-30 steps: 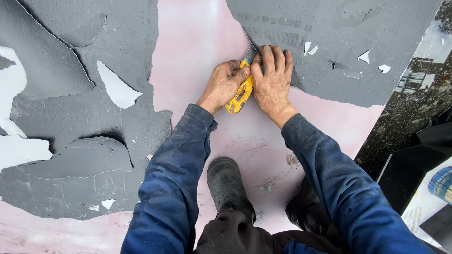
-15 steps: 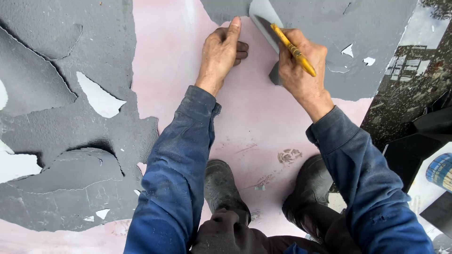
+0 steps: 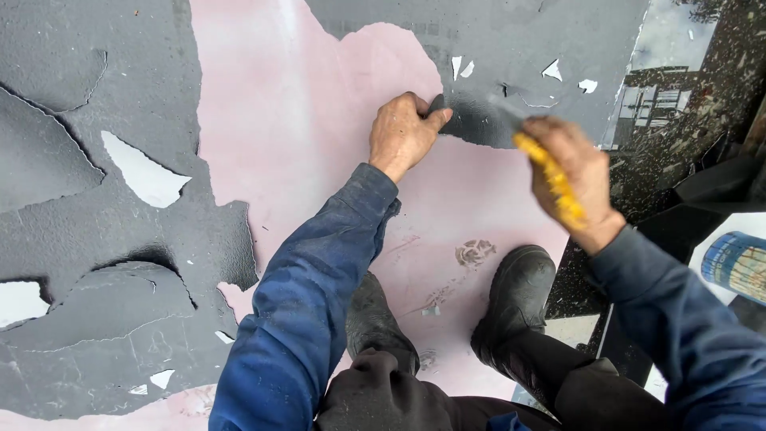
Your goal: Scraping old paint or coating from a large metal surface using a hand scraper.
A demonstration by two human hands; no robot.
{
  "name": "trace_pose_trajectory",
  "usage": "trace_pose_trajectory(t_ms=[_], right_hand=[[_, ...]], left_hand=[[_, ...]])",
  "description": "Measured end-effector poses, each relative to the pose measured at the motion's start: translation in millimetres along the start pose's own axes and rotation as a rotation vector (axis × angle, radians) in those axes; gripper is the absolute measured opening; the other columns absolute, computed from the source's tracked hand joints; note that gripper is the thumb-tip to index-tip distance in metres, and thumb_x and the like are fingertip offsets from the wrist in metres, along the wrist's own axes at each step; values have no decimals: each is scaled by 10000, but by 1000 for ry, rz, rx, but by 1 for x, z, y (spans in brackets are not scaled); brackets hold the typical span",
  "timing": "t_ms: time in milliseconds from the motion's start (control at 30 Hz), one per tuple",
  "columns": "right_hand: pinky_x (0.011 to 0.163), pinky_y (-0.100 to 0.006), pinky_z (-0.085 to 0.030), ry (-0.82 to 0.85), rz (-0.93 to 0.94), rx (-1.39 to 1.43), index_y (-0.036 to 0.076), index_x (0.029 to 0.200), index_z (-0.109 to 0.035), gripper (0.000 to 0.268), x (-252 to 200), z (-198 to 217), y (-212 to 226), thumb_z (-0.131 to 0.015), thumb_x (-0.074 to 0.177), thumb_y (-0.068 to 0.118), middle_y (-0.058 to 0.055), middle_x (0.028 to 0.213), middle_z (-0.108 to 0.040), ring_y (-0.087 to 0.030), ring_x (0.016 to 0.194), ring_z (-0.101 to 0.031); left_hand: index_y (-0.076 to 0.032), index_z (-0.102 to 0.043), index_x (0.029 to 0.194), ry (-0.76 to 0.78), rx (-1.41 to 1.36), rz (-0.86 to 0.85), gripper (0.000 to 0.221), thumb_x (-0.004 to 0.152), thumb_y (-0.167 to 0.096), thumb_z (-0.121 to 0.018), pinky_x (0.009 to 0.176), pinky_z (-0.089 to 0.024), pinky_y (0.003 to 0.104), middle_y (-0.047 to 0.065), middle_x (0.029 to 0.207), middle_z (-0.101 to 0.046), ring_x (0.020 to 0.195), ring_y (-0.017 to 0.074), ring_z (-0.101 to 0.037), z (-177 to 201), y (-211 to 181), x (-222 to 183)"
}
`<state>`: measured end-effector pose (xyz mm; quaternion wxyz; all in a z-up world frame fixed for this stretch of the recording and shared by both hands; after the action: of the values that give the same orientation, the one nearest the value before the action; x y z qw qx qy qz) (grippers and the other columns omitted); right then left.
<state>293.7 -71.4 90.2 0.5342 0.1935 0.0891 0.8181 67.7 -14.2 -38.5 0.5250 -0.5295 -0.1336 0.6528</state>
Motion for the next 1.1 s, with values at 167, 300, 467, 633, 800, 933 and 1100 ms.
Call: trace_pose_trajectory(t_ms=[167,300,467,633,800,933,1100], right_hand=[[926,-446,-531,289,-174,47,91,1274,-666,430,-79,-71,48,-719,847,88,-148,1260,-588,-344,1165,-598],[908,-470,-500,171,-140,-23,107,1254,-653,407,-69,-80,45,-742,857,133,-136,1207,-551,-343,1125,-566],[971,-488,-446,53,-115,-143,118,1207,-666,335,-62,-97,43,-756,885,130,-127,1249,-545,-351,1197,-537],[1021,-529,-420,-30,-201,-159,95,1149,-656,309,-34,-92,34,-777,868,133,-138,1322,-517,-358,1252,-504],[1138,-555,-397,-97,-151,-158,66,1064,-606,221,-23,-94,18,-785,938,87,-164,1446,-475,-387,1395,-455],[1237,-600,-328,-46,-207,-89,65,1061,-610,191,-35,-101,24,-775,976,108,-181,1557,-426,-386,1505,-378],[1216,-627,-307,-43,-241,-88,85,996,-621,173,-29,-106,17,-777,957,148,-189,1582,-403,-375,1505,-363]], left_hand=[[4,-728,1047,34,-74,-54,276,889,-222,-725,662,-581,353,130,757,-773,666,220,-755,-29,6,11],[22,-668,1031,102,-392,87,219,880,-136,-673,497,-601,313,87,765,-736,599,171,-741,-29,-10,6],[7,-647,926,78,-558,213,104,839,-50,-647,432,-522,267,44,694,-701,535,123,-688,-32,-17,8],[-7,-646,860,104,-608,239,54,851,-61,-652,438,-513,260,63,682,-701,529,118,-669,-35,-27,9],[-4,-653,806,74,-624,157,66,860,-38,-636,428,-492,267,75,673,-686,525,121,-646,-34,-47,19],[17,-635,786,76,-669,125,57,841,18,-647,458,-552,263,62,707,-661,573,119,-681,-40,-44,8],[16,-654,805,77,-622,94,48,848,14,-633,461,-548,249,66,714,-672,588,115,-697,-39,-62,8]])
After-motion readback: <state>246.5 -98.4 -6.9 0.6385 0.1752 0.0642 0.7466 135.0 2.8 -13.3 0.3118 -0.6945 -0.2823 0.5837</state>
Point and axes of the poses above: each hand's wrist, its own x-axis towards the middle knuckle, its own z-axis out of the back of the hand, y = z × x, the point moved 5 cm from there along x, towards the middle knuckle
